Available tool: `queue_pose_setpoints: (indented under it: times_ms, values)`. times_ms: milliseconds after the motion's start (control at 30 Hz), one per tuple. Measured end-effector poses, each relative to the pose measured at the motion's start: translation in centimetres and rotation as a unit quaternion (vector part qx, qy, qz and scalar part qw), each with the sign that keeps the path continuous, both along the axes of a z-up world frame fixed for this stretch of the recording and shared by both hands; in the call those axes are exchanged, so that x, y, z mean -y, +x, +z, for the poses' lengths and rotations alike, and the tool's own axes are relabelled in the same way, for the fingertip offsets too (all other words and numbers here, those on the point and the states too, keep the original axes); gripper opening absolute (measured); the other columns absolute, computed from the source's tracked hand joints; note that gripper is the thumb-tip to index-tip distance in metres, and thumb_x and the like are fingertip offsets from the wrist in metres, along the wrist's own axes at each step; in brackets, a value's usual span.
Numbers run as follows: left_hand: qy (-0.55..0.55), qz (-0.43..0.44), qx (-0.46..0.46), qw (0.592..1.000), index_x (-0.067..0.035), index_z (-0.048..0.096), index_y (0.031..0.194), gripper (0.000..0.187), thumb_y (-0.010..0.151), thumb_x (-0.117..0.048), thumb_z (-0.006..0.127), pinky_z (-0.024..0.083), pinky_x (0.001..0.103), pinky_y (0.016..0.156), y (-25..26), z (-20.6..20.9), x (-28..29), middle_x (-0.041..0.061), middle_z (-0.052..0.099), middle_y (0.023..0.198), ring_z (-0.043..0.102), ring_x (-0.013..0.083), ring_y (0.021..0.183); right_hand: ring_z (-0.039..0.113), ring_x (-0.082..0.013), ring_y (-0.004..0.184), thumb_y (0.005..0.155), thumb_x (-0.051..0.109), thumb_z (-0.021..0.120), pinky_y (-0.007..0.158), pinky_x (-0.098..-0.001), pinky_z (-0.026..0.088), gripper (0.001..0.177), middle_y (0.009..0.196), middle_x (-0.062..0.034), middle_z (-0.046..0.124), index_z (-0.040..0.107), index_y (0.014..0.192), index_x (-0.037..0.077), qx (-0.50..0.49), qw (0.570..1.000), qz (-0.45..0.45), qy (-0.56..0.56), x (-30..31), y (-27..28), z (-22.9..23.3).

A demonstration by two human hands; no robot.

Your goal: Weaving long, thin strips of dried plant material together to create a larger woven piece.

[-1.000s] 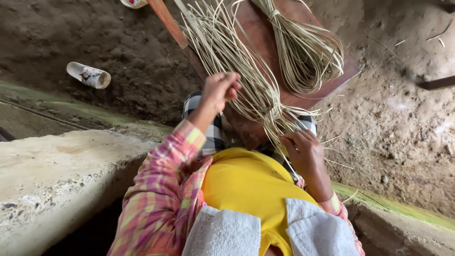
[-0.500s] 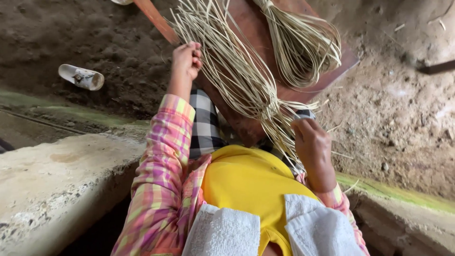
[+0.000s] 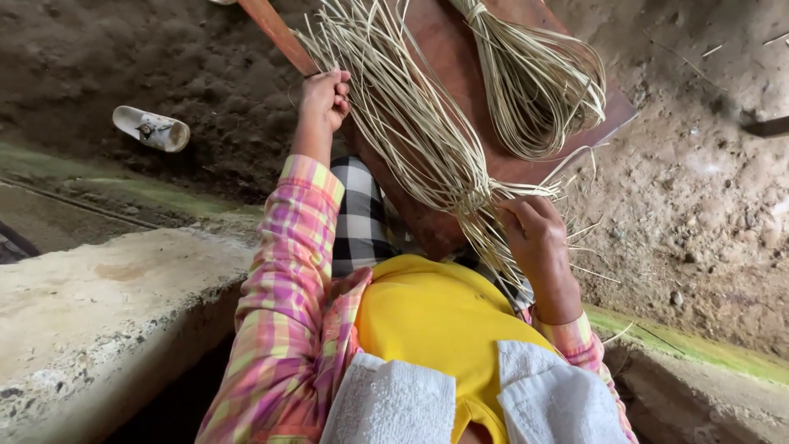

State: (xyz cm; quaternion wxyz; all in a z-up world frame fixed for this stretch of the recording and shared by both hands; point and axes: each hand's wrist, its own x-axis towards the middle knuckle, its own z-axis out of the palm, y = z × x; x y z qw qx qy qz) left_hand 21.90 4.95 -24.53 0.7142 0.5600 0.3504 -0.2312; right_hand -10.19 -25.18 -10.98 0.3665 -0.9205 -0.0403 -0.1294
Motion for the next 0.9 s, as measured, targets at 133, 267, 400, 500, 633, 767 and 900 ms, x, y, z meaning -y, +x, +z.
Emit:
queue_pose_setpoints:
  times_ms: [133,267,400,500,633,767,900]
  values:
    - [0.033,0.007,0.021,0.999,-0.002,0.071,0.095,0.032,0.108,-0.026,0.054,0.031,0.02,0.04,-0.3,0.7,0.6,0.001,0.051,0.058,0.035,0.0057,0.04,0.063,-0.0275,0.085,0.095,-0.009,0.073,0.076,-0.0359,0.056,0.005,0.092,-0.0156,0.067,0.075,0.099,-0.007,0.034,0.999,-0.006,-0.015,0.3,0.6,-0.5]
    - [0.35,-0.224,0.248,0.875,-0.005,0.061,0.077,0.043,0.11,-0.029,0.047,0.051,0.033,0.039,-3.4,6.0,0.4,0.008,0.066,0.067,0.057,0.0165,0.04,0.065,-0.0283,0.087,0.095,-0.005,0.075,0.079,-0.0381,0.056,0.01,0.095,-0.0153,0.069,0.078,0.105,-0.004,0.042,0.998,-0.021,-0.033,0.6,1.0,-1.1]
    - [0.554,-0.301,0.349,0.693,-0.001,0.06,0.138,0.036,0.105,-0.018,0.064,0.064,0.042,0.091,-7.2,8.8,3.0,0.028,0.055,0.143,0.07,0.0378,0.111,0.065,-0.0267,0.088,0.094,-0.005,0.077,0.08,-0.0368,0.056,0.013,0.097,-0.015,0.072,0.077,0.106,-0.004,0.038,0.998,-0.031,-0.045,0.2,1.2,-1.0]
    - [0.486,-0.28,0.643,0.521,0.0,0.067,0.093,0.015,0.087,0.014,0.069,0.06,0.03,0.066,-12.5,9.9,6.8,0.017,0.067,0.108,0.064,0.0284,0.091,0.065,-0.0236,0.082,0.094,-0.005,0.078,0.072,-0.0333,0.057,0.009,0.092,-0.0127,0.072,0.078,0.103,-0.003,0.052,0.996,-0.038,-0.065,0.1,1.5,-2.0]
    - [0.258,-0.413,0.695,0.529,-0.009,0.076,0.097,0.018,0.098,-0.027,0.071,0.053,0.04,0.093,-18.1,7.7,11.4,0.008,0.073,0.096,0.069,0.026,0.098,0.069,-0.0322,0.073,0.095,0.01,0.078,0.066,-0.0434,0.057,0.007,0.087,-0.0098,0.068,0.078,0.101,0.014,0.076,0.991,-0.093,-0.055,0.3,1.6,-4.7]
    - [0.296,-0.391,0.685,0.538,-0.009,0.076,0.091,0.024,0.091,-0.033,0.079,0.054,0.042,0.084,-19.7,5.4,13.6,0.007,0.074,0.082,0.074,0.0264,0.084,0.069,-0.0329,0.069,0.094,0.012,0.078,0.063,-0.0432,0.057,0.006,0.085,-0.0097,0.067,0.078,0.1,0.014,0.083,0.989,-0.114,-0.045,-0.1,1.5,-5.0]
    - [0.271,-0.397,0.679,0.555,-0.01,0.075,0.087,0.019,0.093,-0.028,0.077,0.052,0.044,0.077,-19.3,6.1,13.6,0.006,0.07,0.075,0.072,0.0283,0.078,0.069,-0.0312,0.071,0.094,0.01,0.077,0.062,-0.041,0.056,0.007,0.088,-0.0088,0.068,0.079,0.099,0.015,0.117,0.985,-0.118,-0.038,-0.2,1.7,-5.6]
